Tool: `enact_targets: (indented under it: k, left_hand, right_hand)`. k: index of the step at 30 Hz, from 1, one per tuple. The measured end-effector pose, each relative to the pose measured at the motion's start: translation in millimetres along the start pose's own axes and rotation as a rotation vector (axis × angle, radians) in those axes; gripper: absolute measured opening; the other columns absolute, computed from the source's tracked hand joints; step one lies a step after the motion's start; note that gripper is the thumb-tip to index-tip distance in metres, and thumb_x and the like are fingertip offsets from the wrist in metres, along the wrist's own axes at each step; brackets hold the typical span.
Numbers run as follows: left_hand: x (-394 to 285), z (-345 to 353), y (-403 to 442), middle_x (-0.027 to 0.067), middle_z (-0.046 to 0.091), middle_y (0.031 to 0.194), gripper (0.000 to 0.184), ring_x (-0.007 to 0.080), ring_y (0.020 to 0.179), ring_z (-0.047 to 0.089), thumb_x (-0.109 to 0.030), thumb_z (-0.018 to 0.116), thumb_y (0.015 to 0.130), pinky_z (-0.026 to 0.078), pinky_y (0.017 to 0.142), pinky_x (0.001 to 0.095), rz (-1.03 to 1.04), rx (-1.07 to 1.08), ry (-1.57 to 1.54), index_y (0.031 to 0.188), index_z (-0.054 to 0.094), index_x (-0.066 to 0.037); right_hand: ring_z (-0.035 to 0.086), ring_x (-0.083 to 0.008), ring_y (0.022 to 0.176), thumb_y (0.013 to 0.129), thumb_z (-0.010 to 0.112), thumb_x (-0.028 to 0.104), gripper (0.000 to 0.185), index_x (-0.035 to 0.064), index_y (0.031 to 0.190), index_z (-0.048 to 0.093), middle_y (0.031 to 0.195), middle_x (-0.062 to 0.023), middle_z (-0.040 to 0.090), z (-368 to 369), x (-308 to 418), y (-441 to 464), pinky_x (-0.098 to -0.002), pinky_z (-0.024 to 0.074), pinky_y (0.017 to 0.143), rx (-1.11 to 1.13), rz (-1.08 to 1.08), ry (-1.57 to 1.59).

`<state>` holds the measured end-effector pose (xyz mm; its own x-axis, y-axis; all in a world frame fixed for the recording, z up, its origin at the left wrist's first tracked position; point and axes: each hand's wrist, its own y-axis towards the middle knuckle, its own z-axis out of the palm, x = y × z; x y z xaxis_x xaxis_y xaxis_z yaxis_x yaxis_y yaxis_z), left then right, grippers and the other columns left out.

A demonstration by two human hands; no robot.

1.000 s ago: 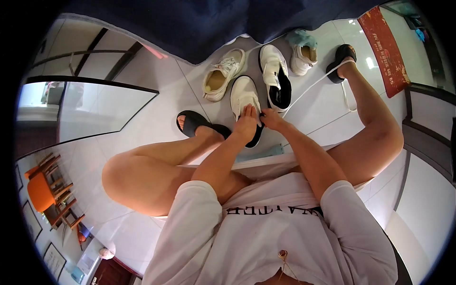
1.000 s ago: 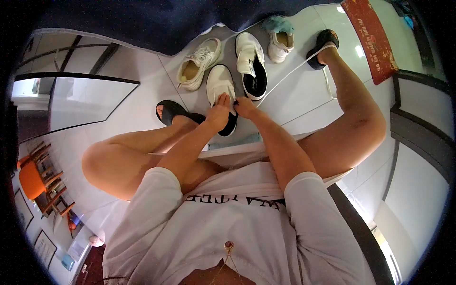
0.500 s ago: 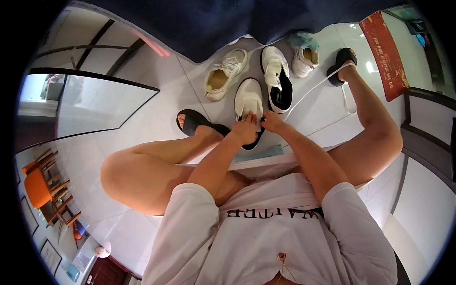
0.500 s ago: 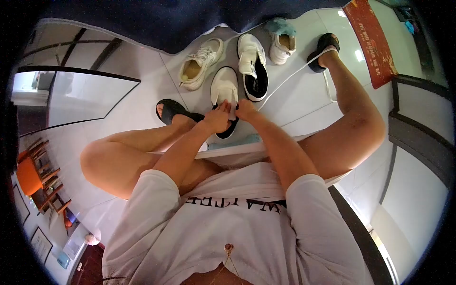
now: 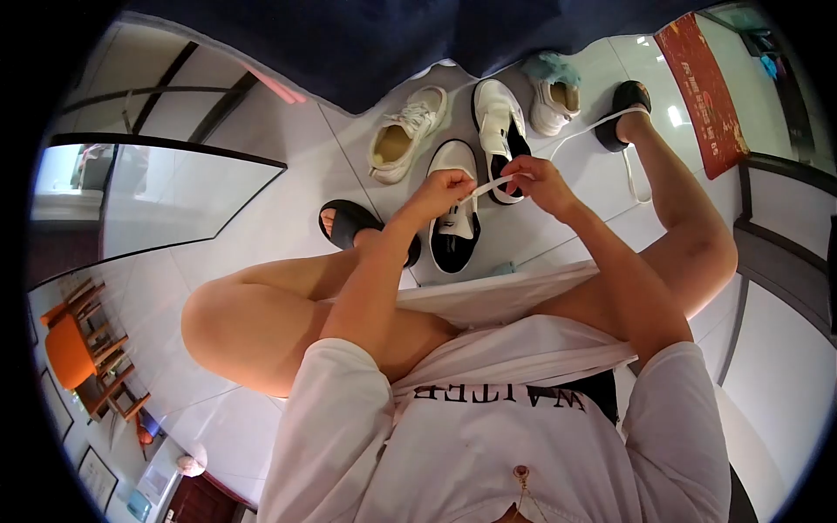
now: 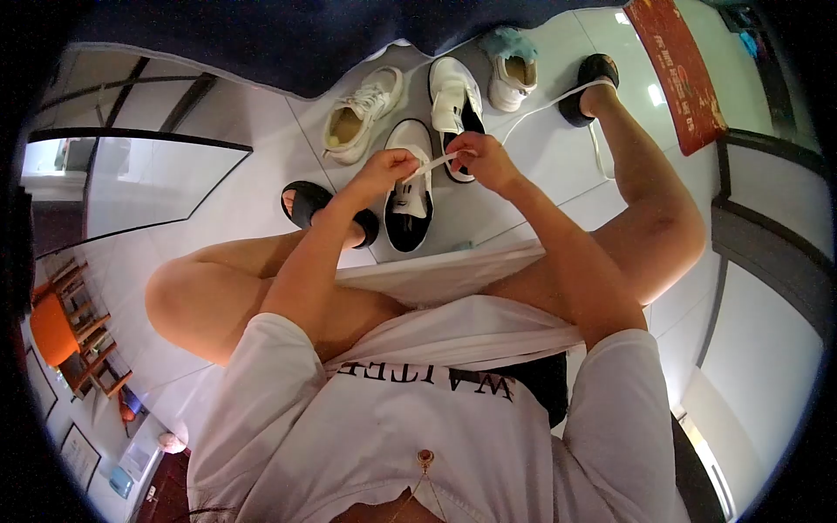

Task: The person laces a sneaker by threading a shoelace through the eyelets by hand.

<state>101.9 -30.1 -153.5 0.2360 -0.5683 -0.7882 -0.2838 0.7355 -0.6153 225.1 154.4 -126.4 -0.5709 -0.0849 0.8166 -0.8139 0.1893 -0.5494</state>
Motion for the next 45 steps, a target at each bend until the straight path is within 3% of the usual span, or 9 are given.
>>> enact_targets:
  k: [8,10,13,19,22,32,35,37,45]
  left_hand:
    - [16,28,19,-0.0003,0.058,0.089,0.022,0.0076,0.077,0.05,-0.022,0.056,0.09,0.041,0.073,0.0217,0.459,-0.296,0.256,0.098,0.058,-0.002]
    - [14,28,19,0.0012,0.058,0.092,0.025,0.0086,0.083,0.05,-0.023,0.055,0.091,0.042,0.077,0.0243,0.155,0.084,-0.112,0.099,0.058,0.0]
    - [15,19,16,0.0013,0.058,0.093,0.028,0.0096,0.086,0.05,-0.024,0.053,0.092,0.04,0.082,0.0248,-0.023,0.116,-0.055,0.104,0.057,0.0]
    - [-9,31,4,0.0009,0.057,0.086,0.026,0.0097,0.079,0.051,-0.023,0.05,0.093,0.039,0.079,0.0215,0.208,-0.22,0.002,0.109,0.057,-0.003]
    - [10,35,19,0.0008,0.057,0.08,0.025,0.0091,0.076,0.051,-0.023,0.05,0.093,0.04,0.075,0.0219,0.245,0.097,-0.036,0.108,0.059,-0.004]
    - [13,20,9,-0.0006,0.055,0.065,0.019,0.0084,0.059,0.05,-0.019,0.058,0.089,0.038,0.056,0.0214,-0.005,-0.134,-0.325,0.081,0.061,-0.002]
    - [12,18,9,-0.0002,0.054,0.063,0.02,0.0088,0.056,0.049,-0.02,0.061,0.087,0.038,0.054,0.0227,-0.062,-0.16,-0.238,0.08,0.061,-0.002]
    - [9,24,7,0.0005,0.055,0.063,0.021,0.0093,0.055,0.049,-0.021,0.062,0.086,0.039,0.052,0.0237,-0.072,-0.125,-0.153,0.079,0.06,-0.001]
    - [17,38,16,0.004,0.058,0.069,0.015,0.0106,0.06,0.053,-0.012,0.054,0.088,0.043,0.055,0.0245,-0.005,-0.172,-0.151,0.081,0.059,0.0]
  right_hand:
    - [0.056,-0.0089,0.072,0.086,0.047,-0.002,0.016,0.0033,0.094,0.06,0.075,-0.003,0.062,2,-2,-4,-0.0236,0.0412,0.06,0.025,-0.028,0.148]
    - [0.057,-0.0094,0.073,0.086,0.047,-0.002,0.016,0.0024,0.094,0.059,0.076,-0.0036,0.062,3,-2,-5,-0.0241,0.0418,0.06,-0.012,-0.047,0.101]
    - [0.058,-0.0097,0.075,0.086,0.047,-0.002,0.015,0.0018,0.094,0.059,0.077,-0.004,0.062,0,-5,-4,-0.0246,0.0424,0.061,-0.06,-0.042,0.078]
    - [0.053,-0.0084,0.073,0.087,0.046,0.0,0.014,0.0031,0.094,0.058,0.08,-0.0016,0.06,4,-11,-6,-0.0234,0.0413,0.066,0.025,-0.067,0.167]
    - [0.058,-0.0106,0.076,0.086,0.047,-0.001,0.013,0.001,0.092,0.058,0.081,-0.0036,0.06,6,-4,-8,-0.0255,0.0436,0.066,0.035,-0.091,0.159]
    - [0.06,-0.0125,0.077,0.085,0.048,-0.001,0.013,0.0011,0.093,0.058,0.075,-0.006,0.063,0,-23,-5,-0.0263,0.045,0.069,-0.021,-0.017,0.056]
    - [0.062,-0.0189,0.083,0.08,0.053,-0.001,0.021,0.0022,0.1,0.057,0.081,-0.0087,0.064,1,-22,-8,-0.029,0.0457,0.074,-0.054,0.022,-0.118]
    - [0.059,-0.0216,0.094,0.078,0.059,0.0,0.032,0.0016,0.11,0.054,0.104,-0.0134,0.059,14,-17,-18,-0.0315,0.0464,0.079,-0.349,-0.511,-0.793]
    - [0.062,-0.0243,0.087,0.078,0.061,-0.001,0.03,-0.0002,0.107,0.052,0.097,-0.0126,0.061,49,-21,-6,-0.0315,0.0479,0.078,-0.075,-0.242,-0.02]
